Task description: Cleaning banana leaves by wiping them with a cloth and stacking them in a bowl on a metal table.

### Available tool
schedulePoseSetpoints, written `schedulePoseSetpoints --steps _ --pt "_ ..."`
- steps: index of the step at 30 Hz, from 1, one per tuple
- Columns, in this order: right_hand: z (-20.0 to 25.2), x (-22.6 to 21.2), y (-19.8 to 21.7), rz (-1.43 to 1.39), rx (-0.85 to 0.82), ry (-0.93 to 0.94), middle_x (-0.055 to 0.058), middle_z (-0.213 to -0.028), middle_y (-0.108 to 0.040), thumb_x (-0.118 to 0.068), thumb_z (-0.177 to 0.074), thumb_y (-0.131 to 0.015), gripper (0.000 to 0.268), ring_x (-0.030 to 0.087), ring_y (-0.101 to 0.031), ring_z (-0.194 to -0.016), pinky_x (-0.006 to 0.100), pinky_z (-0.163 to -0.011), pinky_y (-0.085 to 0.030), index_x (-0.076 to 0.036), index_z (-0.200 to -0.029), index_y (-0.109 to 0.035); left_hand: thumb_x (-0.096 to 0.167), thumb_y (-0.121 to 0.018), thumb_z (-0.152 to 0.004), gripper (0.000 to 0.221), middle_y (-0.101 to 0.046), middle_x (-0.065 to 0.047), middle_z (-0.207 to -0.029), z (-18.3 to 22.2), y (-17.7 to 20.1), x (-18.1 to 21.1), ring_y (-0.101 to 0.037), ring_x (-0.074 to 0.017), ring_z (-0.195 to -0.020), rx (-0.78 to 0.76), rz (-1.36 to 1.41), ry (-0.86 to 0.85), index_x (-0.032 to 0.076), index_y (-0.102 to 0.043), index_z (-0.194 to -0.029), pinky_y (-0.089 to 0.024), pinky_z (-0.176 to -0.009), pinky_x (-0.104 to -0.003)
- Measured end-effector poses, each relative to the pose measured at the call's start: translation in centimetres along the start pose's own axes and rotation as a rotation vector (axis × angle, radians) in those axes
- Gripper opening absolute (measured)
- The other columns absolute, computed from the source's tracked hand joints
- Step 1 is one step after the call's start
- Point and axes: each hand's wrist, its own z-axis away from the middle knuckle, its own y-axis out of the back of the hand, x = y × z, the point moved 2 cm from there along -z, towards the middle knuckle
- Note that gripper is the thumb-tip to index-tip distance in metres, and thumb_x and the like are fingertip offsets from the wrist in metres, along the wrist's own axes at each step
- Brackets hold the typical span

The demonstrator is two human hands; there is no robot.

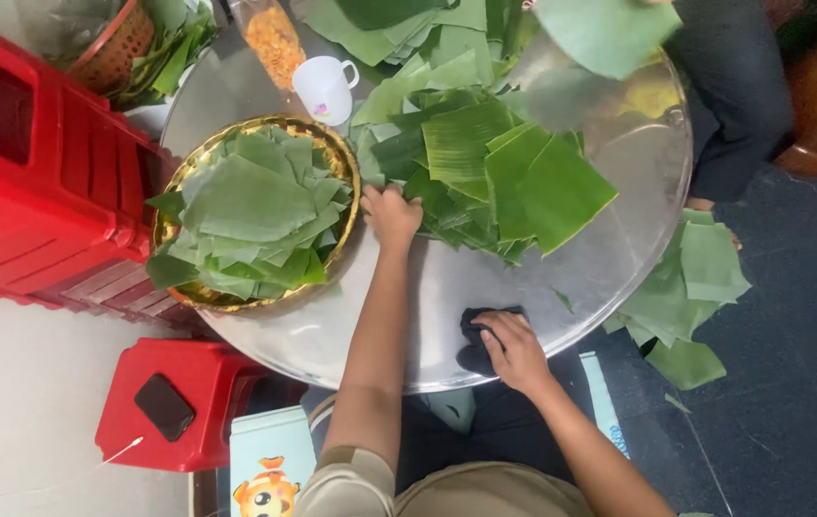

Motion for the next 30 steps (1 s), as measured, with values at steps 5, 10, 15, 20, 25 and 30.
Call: schedulePoseSetpoints --steps 5,10,15,20,25,30 --pt "-0.4 -0.1 0.3 -0.024 -0.042 -0.027 0.006 -0.103 -0.075 -0.020 -0.106 -0.049 0.027 0.026 -0.072 -0.102 0.040 -0.089 -0.052 -0.014 -0.116 -0.073 0.045 -0.081 -0.083 0.035 -0.039 -0.016 -0.146 -0.1 0.6 0.2 -0.034 -0.0367 -0.133 -0.008 0.042 0.110 0.017 -0.076 -0.104 -0.032 -0.102 -0.053" --pt "-0.3 -0.1 0.3 -0.029 -0.024 -0.016 0.006 -0.101 -0.075 -0.020 -0.106 -0.050 0.025 0.027 -0.072 -0.100 0.040 -0.088 -0.052 -0.015 -0.115 -0.073 0.048 -0.084 -0.083 0.037 -0.039 -0.019 -0.151 5.0 4.5 -1.8 -0.032 -0.0409 -0.138 -0.051 0.177 0.132 0.016 -0.078 -0.101 -0.027 -0.107 -0.058" --pt "-0.2 0.1 0.3 -0.015 -0.023 0.013 0.005 -0.102 -0.075 -0.023 -0.107 -0.049 0.026 0.029 -0.071 -0.101 0.041 -0.087 -0.052 -0.016 -0.115 -0.072 0.038 -0.083 -0.086 0.036 -0.044 -0.019 -0.143 10.4 7.1 -9.3 -0.035 -0.0448 -0.135 -0.054 0.152 0.120 0.005 -0.077 -0.099 -0.028 -0.108 -0.064" --pt "0.5 0.3 -0.4 -0.174 0.098 -0.094 0.008 -0.105 -0.076 -0.013 -0.105 -0.052 0.025 0.031 -0.071 -0.104 0.043 -0.093 -0.051 -0.013 -0.115 -0.075 0.043 -0.085 -0.081 0.037 -0.046 -0.015 -0.139 20.4 13.5 -13.3 -0.038 -0.0408 -0.133 -0.102 -0.065 0.161 0.011 -0.078 -0.096 -0.030 -0.109 -0.063" --pt "-1.7 -6.6 -5.4 -0.228 0.180 0.002 0.014 -0.108 -0.072 -0.013 -0.106 -0.053 0.023 0.036 -0.068 -0.106 0.047 -0.095 -0.050 -0.009 -0.117 -0.073 0.036 -0.093 -0.072 0.074 -0.031 -0.015 -0.152 23.8 14.2 -17.3 -0.031 -0.0378 -0.138 0.007 -0.068 0.091 0.018 -0.062 -0.137 -0.025 -0.110 -0.061" --pt "-4.2 -10.6 -16.9 0.106 -0.271 0.387 0.015 -0.129 -0.066 -0.016 -0.103 -0.058 0.023 0.034 -0.061 -0.121 0.052 -0.099 -0.044 -0.010 -0.121 -0.071 0.022 -0.094 -0.069 0.083 -0.020 -0.015 -0.160 23.7 13.6 -18.4 -0.029 -0.0423 -0.140 0.088 0.015 0.013 0.032 -0.056 -0.143 -0.027 -0.109 -0.067"
